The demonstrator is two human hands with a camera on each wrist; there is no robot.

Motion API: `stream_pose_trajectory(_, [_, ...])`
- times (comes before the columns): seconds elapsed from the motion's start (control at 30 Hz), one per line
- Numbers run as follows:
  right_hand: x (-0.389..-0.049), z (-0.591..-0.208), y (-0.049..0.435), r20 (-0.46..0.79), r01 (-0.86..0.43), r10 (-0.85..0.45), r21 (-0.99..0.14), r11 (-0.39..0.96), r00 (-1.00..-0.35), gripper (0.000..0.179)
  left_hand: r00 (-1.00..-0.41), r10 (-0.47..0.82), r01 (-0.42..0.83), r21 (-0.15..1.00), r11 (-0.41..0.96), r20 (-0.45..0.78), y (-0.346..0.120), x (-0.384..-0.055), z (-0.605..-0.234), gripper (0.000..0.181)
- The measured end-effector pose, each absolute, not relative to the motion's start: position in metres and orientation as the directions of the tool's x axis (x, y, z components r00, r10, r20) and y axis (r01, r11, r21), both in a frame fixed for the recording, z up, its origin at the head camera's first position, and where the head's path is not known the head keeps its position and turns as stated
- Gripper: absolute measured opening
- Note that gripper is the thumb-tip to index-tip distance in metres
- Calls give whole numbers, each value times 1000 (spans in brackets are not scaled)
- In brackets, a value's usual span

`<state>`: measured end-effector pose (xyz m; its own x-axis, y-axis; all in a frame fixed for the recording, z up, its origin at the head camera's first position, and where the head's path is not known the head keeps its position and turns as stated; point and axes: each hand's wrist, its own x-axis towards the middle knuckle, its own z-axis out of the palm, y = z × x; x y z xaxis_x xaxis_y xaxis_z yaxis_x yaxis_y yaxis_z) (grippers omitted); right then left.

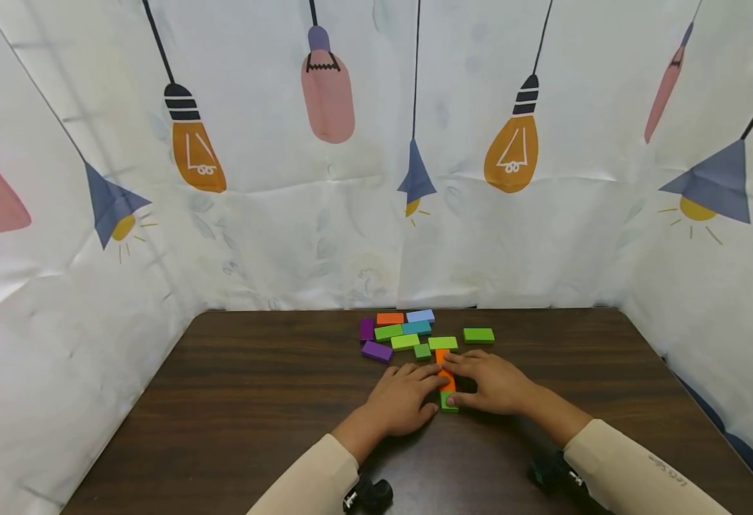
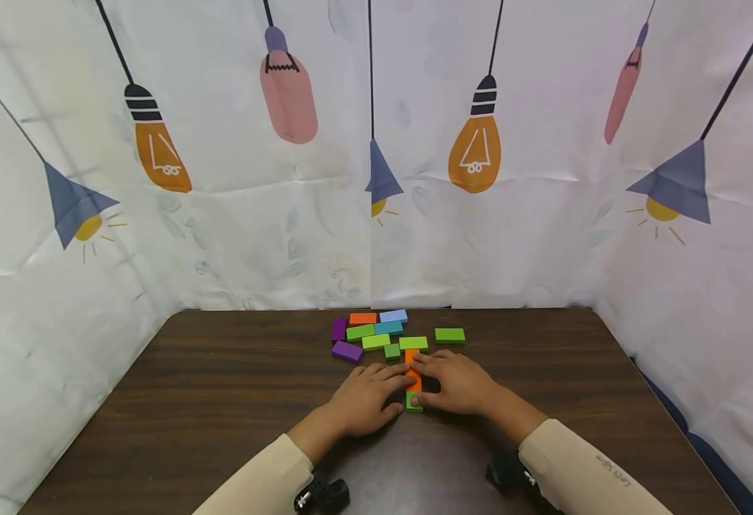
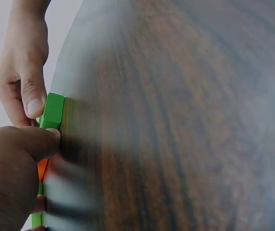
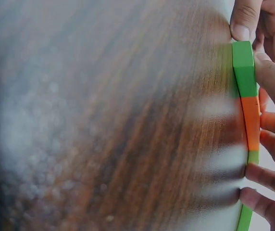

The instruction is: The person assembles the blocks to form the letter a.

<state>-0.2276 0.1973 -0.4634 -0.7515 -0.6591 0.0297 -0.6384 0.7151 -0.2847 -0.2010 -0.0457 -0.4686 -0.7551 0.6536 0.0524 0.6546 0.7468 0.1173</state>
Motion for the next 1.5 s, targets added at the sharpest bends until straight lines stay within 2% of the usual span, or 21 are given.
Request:
stream_pose_trajectory(0.23, [-228,-464,197,25,-640,-660,-273,718,-751,80,-765,640,642,166,749,71,-53,-204,-470,52])
stream_pose_trajectory(0.47, [-228,-463,196,12,-627,-646,-256,736,-763,81,-784,564,610,155,777,257,-73,-213,-468,35])
stream_pose_trajectory(0.63, [-229,-464,196,-10,-612,-641,-286,737,-768,82,-862,368,437,140,889,349,-91,-222,-468,28])
stream_pose_trajectory(0.73, [-229,-464,196,-22,-602,-637,-303,739,-771,82,-911,254,317,156,936,326,-99,-227,-470,33])
stream_pose_trajectory(0.83, [-228,-464,197,-29,-594,-634,-319,739,-773,81,-938,200,256,176,951,285,-104,-229,-471,39])
stream_pose_trajectory(0.97, [-227,-464,197,-27,-590,-635,-340,732,-772,81,-940,209,263,184,947,270,-109,-232,-472,40])
stream_pose_trajectory(1.3, [-227,-468,197,-18,-592,-637,-351,726,-770,82,-900,333,376,113,920,282,-118,-240,-469,26])
stream_pose_trajectory(1.5, [-227,-469,198,-15,-594,-638,-349,725,-770,83,-876,386,438,143,887,289,-120,-241,-467,20])
